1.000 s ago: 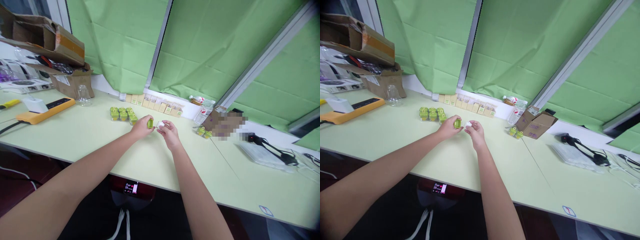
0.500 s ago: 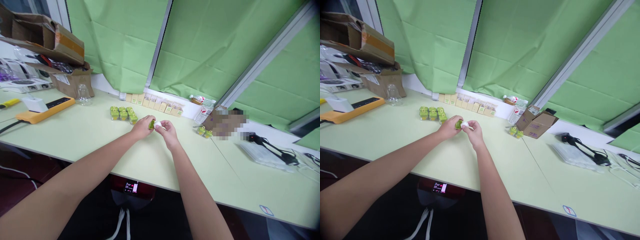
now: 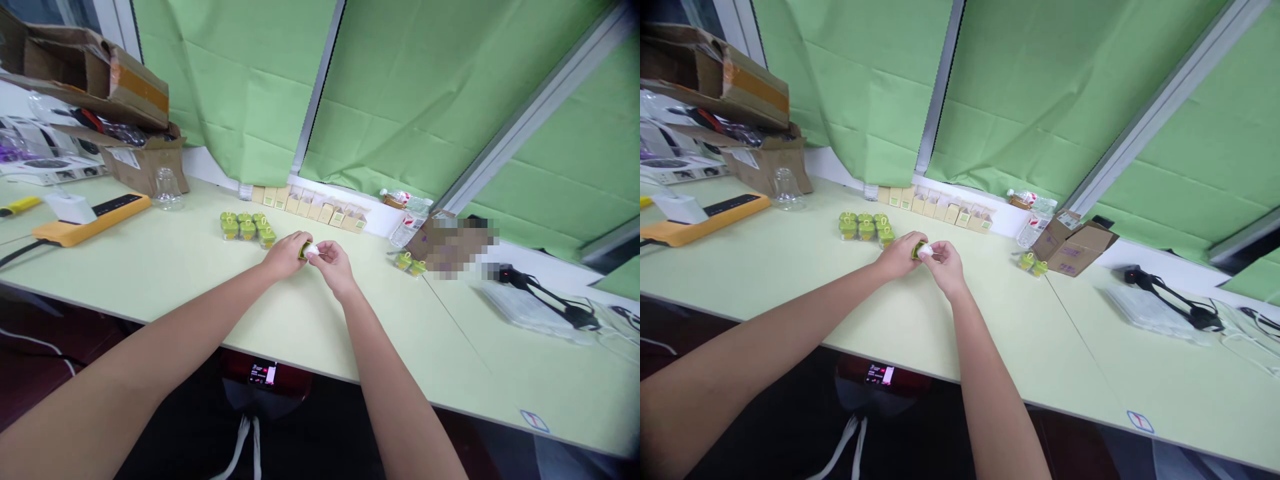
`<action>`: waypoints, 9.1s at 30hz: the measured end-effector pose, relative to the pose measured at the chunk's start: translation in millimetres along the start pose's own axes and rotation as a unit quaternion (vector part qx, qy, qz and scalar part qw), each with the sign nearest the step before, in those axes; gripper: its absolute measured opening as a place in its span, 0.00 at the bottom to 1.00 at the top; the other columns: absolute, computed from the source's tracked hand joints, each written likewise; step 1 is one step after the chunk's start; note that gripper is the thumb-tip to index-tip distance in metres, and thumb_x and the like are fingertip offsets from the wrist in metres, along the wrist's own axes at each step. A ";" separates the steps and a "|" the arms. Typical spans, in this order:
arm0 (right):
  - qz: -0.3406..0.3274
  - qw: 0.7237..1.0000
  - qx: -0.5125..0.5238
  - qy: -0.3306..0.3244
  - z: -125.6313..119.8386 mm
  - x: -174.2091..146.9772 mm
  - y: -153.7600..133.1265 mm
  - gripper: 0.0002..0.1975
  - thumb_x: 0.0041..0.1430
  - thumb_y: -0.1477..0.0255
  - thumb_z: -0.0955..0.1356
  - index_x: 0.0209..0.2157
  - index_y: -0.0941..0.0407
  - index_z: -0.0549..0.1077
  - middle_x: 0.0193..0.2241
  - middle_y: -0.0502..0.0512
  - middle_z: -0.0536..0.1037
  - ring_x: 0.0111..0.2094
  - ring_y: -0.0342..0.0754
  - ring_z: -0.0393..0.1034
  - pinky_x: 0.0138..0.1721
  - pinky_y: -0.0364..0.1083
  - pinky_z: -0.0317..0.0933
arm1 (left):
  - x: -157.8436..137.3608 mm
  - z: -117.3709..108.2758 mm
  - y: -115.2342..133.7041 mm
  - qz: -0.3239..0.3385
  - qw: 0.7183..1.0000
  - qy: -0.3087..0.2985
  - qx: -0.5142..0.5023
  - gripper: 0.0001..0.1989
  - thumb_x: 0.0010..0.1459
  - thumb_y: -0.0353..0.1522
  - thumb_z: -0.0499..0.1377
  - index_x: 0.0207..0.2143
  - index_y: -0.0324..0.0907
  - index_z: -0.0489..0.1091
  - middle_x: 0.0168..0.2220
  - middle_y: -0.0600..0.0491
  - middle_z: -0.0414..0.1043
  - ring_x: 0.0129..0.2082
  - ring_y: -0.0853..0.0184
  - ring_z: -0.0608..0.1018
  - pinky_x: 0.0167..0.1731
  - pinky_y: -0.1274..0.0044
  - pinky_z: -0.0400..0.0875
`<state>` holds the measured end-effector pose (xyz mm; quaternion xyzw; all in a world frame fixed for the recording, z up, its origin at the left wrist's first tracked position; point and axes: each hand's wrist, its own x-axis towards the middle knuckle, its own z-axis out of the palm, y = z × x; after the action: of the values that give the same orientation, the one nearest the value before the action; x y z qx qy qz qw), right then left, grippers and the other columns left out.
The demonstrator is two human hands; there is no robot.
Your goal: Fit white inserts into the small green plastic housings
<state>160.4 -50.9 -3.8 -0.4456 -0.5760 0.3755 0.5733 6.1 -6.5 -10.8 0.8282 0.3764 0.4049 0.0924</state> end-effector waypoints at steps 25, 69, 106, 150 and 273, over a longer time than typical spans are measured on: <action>-0.028 0.999 0.021 -0.013 -0.3 -1.5 -8.5 0.21 0.41 0.62 0.79 0.36 0.54 0.74 0.36 0.53 0.80 0.38 0.48 0.75 0.48 0.52 0.69 | 2.5 -3.4 -1.2 0.046 0.999 0.014 0.025 0.16 0.53 0.25 0.58 0.45 0.45 0.65 0.44 0.50 0.72 0.43 0.60 0.75 0.40 0.71 0.67; -0.250 0.940 -0.229 0.036 14.1 -12.4 -9.2 0.13 0.55 0.67 0.71 0.43 0.52 0.75 0.42 0.55 0.75 0.39 0.48 0.74 0.42 0.49 0.76 | -1.9 3.5 -0.1 0.001 0.994 0.023 -0.108 0.15 0.50 0.27 0.56 0.42 0.44 0.64 0.40 0.54 0.72 0.37 0.64 0.74 0.33 0.74 0.66; -0.132 0.982 -0.109 0.080 17.4 -9.6 -10.9 0.26 0.46 0.64 0.76 0.46 0.53 0.69 0.46 0.57 0.78 0.40 0.50 0.77 0.46 0.51 0.73 | 1.5 1.0 2.4 0.019 0.989 0.062 -0.133 0.18 0.51 0.28 0.57 0.46 0.43 0.65 0.44 0.52 0.73 0.41 0.65 0.76 0.41 0.74 0.70; 0.060 0.993 0.077 0.073 11.1 -2.8 -6.3 0.21 0.43 0.60 0.77 0.36 0.57 0.74 0.36 0.52 0.77 0.34 0.46 0.75 0.41 0.53 0.76 | 5.1 -4.5 0.8 0.076 0.994 0.056 -0.054 0.19 0.54 0.36 0.63 0.49 0.44 0.71 0.46 0.48 0.69 0.50 0.59 0.71 0.50 0.68 0.68; -0.101 0.919 -0.289 0.250 -5.6 1.3 2.6 0.15 0.65 0.60 0.59 0.39 0.56 0.70 0.38 0.58 0.79 0.36 0.49 0.74 0.39 0.48 0.64 | 11.3 6.8 17.3 -0.333 0.717 0.023 -0.612 0.13 0.60 0.37 0.57 0.34 0.35 0.72 0.29 0.42 0.78 0.30 0.61 0.81 0.38 0.69 0.76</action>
<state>166.2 -49.3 -5.5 -0.6106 -0.5392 0.0091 0.5799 25.0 -9.6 -0.5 0.4030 0.3000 0.5088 0.6991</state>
